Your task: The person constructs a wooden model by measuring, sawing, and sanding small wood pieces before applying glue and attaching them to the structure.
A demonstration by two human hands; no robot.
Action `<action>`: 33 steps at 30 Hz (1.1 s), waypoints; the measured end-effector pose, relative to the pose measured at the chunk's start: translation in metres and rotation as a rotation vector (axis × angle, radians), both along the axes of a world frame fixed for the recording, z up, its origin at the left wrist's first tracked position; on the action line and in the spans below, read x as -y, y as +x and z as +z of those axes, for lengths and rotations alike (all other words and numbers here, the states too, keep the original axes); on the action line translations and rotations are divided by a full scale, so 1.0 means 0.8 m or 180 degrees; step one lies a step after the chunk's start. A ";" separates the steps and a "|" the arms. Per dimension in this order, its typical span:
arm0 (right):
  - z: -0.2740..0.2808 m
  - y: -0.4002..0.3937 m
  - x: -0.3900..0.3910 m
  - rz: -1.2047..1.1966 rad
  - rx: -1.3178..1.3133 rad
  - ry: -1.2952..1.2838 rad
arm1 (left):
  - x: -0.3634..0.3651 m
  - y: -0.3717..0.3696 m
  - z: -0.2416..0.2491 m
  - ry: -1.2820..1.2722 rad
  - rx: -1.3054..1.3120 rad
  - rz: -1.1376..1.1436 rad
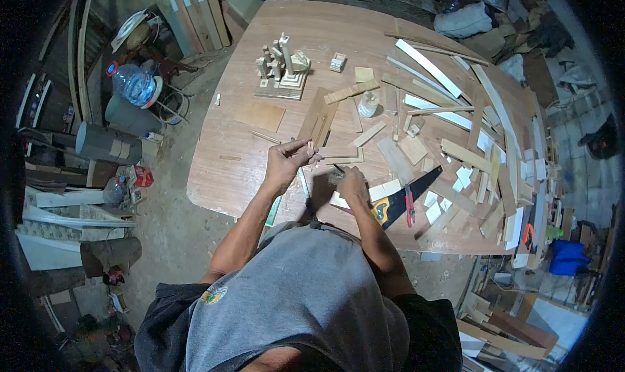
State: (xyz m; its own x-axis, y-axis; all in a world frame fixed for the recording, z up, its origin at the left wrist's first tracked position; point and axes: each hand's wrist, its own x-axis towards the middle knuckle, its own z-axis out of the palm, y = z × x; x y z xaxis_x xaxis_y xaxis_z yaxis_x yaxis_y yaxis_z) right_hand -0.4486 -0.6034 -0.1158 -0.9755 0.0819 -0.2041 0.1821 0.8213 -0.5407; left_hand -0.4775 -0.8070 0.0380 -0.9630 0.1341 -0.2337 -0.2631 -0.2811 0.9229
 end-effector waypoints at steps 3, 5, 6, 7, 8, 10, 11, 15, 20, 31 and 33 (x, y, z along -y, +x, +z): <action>0.000 -0.001 0.003 0.0276 0.0163 0.0425 | 0.008 -0.005 -0.003 -0.0138 -0.0050 0.0032; -0.011 -0.001 0.001 0.0348 0.0078 0.0357 | 0.012 -0.008 0.001 -0.0225 -0.0131 0.0033; -0.023 -0.004 -0.003 0.0436 0.0018 0.0440 | 0.013 -0.008 0.004 -0.0484 -0.0116 0.0028; -0.013 -0.004 0.000 0.0471 -0.0081 0.0618 | 0.014 -0.009 0.006 -0.0741 -0.0087 0.0020; -0.004 -0.005 0.004 0.0501 -0.0160 0.0793 | 0.017 -0.013 -0.008 -0.0734 -0.0111 0.0026; 0.003 -0.004 0.010 0.0321 -0.0500 0.0319 | 0.021 -0.015 -0.027 -0.1065 -0.0271 0.0167; 0.008 -0.007 0.013 0.0145 -0.0864 -0.0159 | 0.026 -0.013 -0.035 -0.1531 -0.0432 0.0096; 0.059 -0.036 0.050 -0.0338 -0.0266 -0.2006 | 0.015 -0.016 -0.116 -0.1984 -0.0727 0.0254; 0.106 -0.066 0.078 -0.0909 0.0176 -0.3002 | -0.012 -0.033 -0.085 -0.1960 -0.1009 0.0328; 0.051 -0.190 0.084 -0.1110 0.0185 -0.3842 | 0.051 -0.131 -0.136 -0.2107 -0.1129 0.0653; 0.038 -0.227 0.070 -0.0968 0.0061 -0.3509 | 0.093 -0.149 -0.161 -0.1940 -0.0579 0.1388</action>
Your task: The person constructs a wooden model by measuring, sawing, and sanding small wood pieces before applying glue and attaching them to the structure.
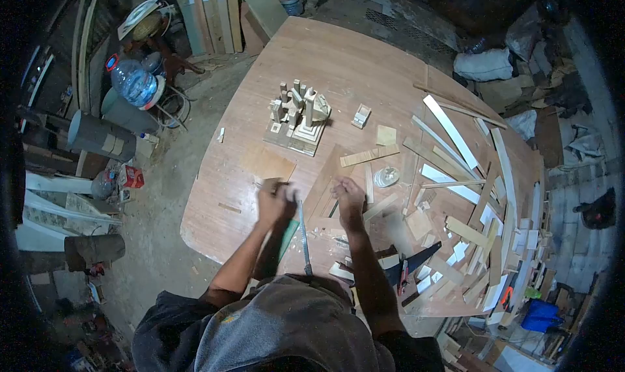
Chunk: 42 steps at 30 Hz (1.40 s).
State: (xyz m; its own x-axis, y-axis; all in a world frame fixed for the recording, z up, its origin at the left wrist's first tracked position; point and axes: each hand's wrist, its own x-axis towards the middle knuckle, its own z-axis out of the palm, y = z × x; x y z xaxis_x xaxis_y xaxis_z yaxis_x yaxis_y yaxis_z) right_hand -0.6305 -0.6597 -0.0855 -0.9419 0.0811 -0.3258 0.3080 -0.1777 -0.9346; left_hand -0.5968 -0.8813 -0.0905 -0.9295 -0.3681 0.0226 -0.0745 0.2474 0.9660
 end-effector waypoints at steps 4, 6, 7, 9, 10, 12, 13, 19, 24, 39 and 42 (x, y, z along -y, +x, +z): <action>0.019 -0.099 -0.008 0.0044 -0.0140 0.0406 | 0.097 -0.018 -0.076 -0.1973 0.0532 0.1128; 0.023 -0.154 -0.007 0.0520 -0.0568 0.0899 | 0.124 -0.022 -0.106 -0.2315 0.0615 0.1276; 0.027 -0.181 -0.001 0.0508 -0.0538 0.0909 | 0.126 -0.024 -0.115 -0.2429 0.0605 0.1343; 0.034 -0.226 0.015 0.0623 -0.0331 0.0804 | 0.116 -0.024 -0.107 -0.2521 0.0727 0.1338; 0.035 -0.239 0.021 0.0625 -0.0333 0.0811 | 0.114 -0.029 -0.103 -0.2631 0.0799 0.1388; 0.034 -0.266 0.033 0.0785 -0.0337 0.0732 | 0.111 -0.036 -0.101 -0.2716 0.0871 0.1474; 0.027 -0.277 0.035 0.0796 -0.0342 0.0734 | 0.109 -0.040 -0.099 -0.2808 0.0957 0.1536; -0.003 -0.320 0.038 0.1212 -0.0383 0.1046 | 0.104 -0.049 -0.100 -0.2959 0.1469 0.1587; -0.049 -0.378 0.054 0.1516 -0.1029 0.1851 | 0.108 -0.049 -0.101 -0.2817 0.1626 0.1620; -0.116 -0.438 0.099 0.1770 -0.1493 0.3423 | 0.112 -0.054 -0.097 -0.2560 0.1692 0.1659; -0.113 -0.434 0.101 0.1701 -0.1612 0.3523 | 0.114 -0.051 -0.104 -0.2645 0.1750 0.1622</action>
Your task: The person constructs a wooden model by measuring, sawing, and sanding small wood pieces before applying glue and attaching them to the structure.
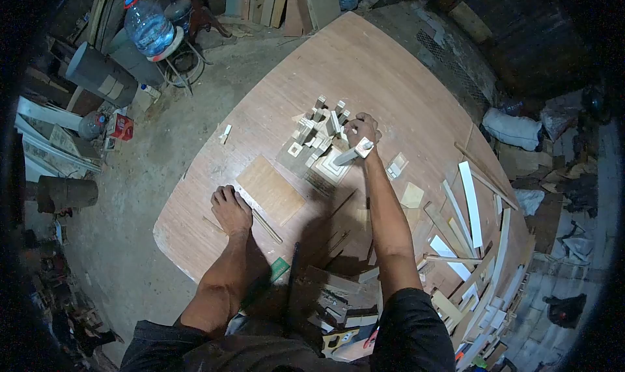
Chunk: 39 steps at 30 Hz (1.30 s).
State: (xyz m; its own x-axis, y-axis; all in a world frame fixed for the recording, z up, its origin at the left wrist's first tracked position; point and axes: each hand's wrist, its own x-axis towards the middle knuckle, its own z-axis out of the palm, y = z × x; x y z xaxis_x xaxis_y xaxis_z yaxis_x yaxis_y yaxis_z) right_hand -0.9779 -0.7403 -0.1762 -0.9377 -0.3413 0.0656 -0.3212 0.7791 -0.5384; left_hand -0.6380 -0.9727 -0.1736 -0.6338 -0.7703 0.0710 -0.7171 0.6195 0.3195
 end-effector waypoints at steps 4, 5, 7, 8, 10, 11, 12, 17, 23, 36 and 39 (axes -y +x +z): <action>0.008 0.008 0.002 -0.0022 -0.0087 0.0038 | 0.000 -0.001 0.001 -0.0001 0.0010 0.0007; 0.010 0.009 0.002 -0.0048 -0.0075 0.0080 | 0.000 -0.001 0.001 0.0009 0.0015 0.0018; 0.011 0.008 0.000 0.0012 -0.0062 0.0101 | 0.000 -0.001 0.001 0.0028 0.0024 0.0031; 0.012 0.008 -0.002 0.0062 -0.0050 0.0114 | 0.000 0.000 0.001 0.0015 -0.0007 0.0024; 0.018 0.012 -0.002 0.0190 -0.0099 0.0190 | -0.001 0.000 0.001 0.0009 -0.0050 0.0016; 0.022 0.012 -0.001 0.0320 -0.0147 0.0254 | -0.001 0.000 0.001 0.0014 -0.0028 0.0026; 0.017 0.008 -0.003 0.0323 -0.0157 0.0257 | -0.001 -0.001 0.001 0.0017 -0.0005 0.0037; 0.015 0.005 -0.006 0.0004 -0.0184 -0.0004 | 0.001 0.000 -0.003 -0.0035 -0.0064 0.0028; 0.050 0.033 0.005 0.0399 -0.0441 0.0848 | 0.000 -0.001 -0.001 0.0039 -0.0063 0.0041; 0.048 0.032 -0.004 0.0535 -0.0540 0.0468 | -0.001 0.000 0.000 0.0035 0.0046 0.0039; 0.053 0.036 0.000 0.0591 -0.0550 0.0817 | -0.001 0.000 -0.001 0.0016 0.0007 0.0035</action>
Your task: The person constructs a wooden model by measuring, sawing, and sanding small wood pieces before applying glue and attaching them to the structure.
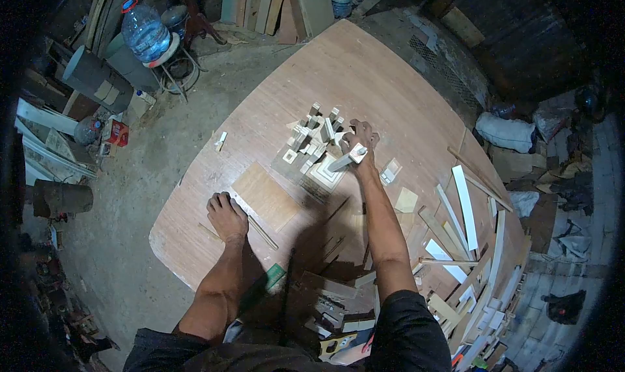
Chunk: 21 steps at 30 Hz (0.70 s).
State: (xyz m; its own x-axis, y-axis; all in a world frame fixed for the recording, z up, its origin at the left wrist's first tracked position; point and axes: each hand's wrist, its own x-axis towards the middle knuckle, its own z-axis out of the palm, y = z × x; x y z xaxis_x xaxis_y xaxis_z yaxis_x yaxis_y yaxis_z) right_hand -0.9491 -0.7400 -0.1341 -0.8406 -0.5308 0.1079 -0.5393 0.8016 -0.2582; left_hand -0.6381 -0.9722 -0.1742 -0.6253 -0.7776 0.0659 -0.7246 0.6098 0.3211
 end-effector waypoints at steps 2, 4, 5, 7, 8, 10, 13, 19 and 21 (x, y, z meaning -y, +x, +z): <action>0.004 0.004 0.002 0.0023 -0.0019 0.0080 | 0.001 0.000 -0.001 0.0010 0.0007 -0.0001; 0.011 0.006 0.004 0.0089 0.0020 0.0060 | 0.000 0.000 -0.001 0.0027 0.0013 0.0000; 0.014 0.007 0.006 0.0156 0.0054 0.0037 | 0.000 -0.001 0.000 -0.0006 -0.0086 -0.0008; 0.008 0.006 0.006 0.0150 0.0016 -0.0060 | -0.001 0.000 0.002 -0.0040 -0.0186 -0.0009; 0.005 0.005 0.006 0.0135 -0.0023 -0.0163 | -0.001 0.000 0.003 -0.0029 -0.0175 -0.0013; 0.008 0.007 0.007 0.0135 -0.0006 -0.0149 | 0.000 -0.001 0.004 -0.0030 -0.0174 -0.0027; 0.005 0.006 0.004 0.0087 0.0057 -0.0085 | -0.001 0.000 0.002 -0.0001 -0.0149 -0.0021; -0.003 0.003 0.002 0.0041 0.0044 -0.0125 | -0.001 0.000 0.002 0.0019 -0.0026 -0.0012; -0.005 0.000 -0.001 0.0013 -0.0006 -0.0164 | -0.001 0.000 0.003 0.0030 -0.0046 -0.0012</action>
